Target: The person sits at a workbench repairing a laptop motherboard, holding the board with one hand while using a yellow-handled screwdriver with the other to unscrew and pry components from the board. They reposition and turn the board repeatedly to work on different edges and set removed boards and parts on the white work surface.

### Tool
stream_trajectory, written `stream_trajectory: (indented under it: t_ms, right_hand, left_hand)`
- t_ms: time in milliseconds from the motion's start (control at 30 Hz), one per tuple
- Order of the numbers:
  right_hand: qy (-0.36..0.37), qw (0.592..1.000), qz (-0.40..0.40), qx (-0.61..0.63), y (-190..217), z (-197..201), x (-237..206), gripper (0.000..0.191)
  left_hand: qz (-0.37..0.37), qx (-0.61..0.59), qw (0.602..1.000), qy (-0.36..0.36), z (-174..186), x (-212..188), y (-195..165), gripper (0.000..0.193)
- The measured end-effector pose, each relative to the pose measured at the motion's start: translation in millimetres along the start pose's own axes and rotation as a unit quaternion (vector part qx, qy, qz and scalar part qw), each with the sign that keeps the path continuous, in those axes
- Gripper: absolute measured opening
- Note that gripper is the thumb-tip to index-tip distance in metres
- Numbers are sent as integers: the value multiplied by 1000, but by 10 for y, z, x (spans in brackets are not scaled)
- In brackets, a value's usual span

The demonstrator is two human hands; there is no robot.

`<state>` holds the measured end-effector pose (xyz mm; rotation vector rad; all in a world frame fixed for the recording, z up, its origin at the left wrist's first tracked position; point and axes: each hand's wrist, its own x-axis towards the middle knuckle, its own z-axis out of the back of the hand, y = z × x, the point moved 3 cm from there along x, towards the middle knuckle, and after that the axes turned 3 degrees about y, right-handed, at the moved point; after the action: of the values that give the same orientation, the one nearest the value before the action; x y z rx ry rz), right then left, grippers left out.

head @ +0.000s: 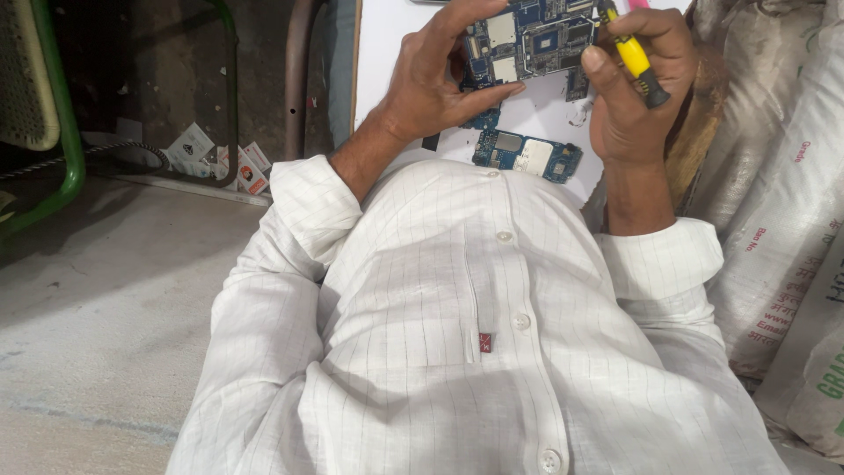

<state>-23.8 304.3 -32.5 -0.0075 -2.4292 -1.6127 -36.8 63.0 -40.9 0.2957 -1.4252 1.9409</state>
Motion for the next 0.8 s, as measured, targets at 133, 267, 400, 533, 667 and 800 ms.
stream_trajectory:
  t_ms: [133, 267, 400, 533, 667, 800]
  right_hand:
    - [-26, 999, -31, -20, 41, -34, 24, 27]
    - [-21, 999, -30, -9, 81, -89, 52, 27]
    - [9, 1000, -11, -4, 87, -103, 60, 26]
    - [-14, 999, -30, -5, 49, -79, 31, 28]
    - [-8, 999, -27, -17, 63, -94, 51, 28]
    - [-12, 1000, -26, -8, 96, -134, 76, 28]
  left_hand:
    - [36, -17, 999, 17, -20, -13, 42, 86]
    - [59, -35, 997, 21, -16, -22, 74, 86]
    - [16, -16, 1000, 4, 9, -21, 49, 87]
    - [55, -42, 997, 31, 15, -51, 89, 86]
    - [60, -44, 997, 31, 9, -77, 133, 90]
    - [67, -66, 995, 32, 0, -90, 171, 92]
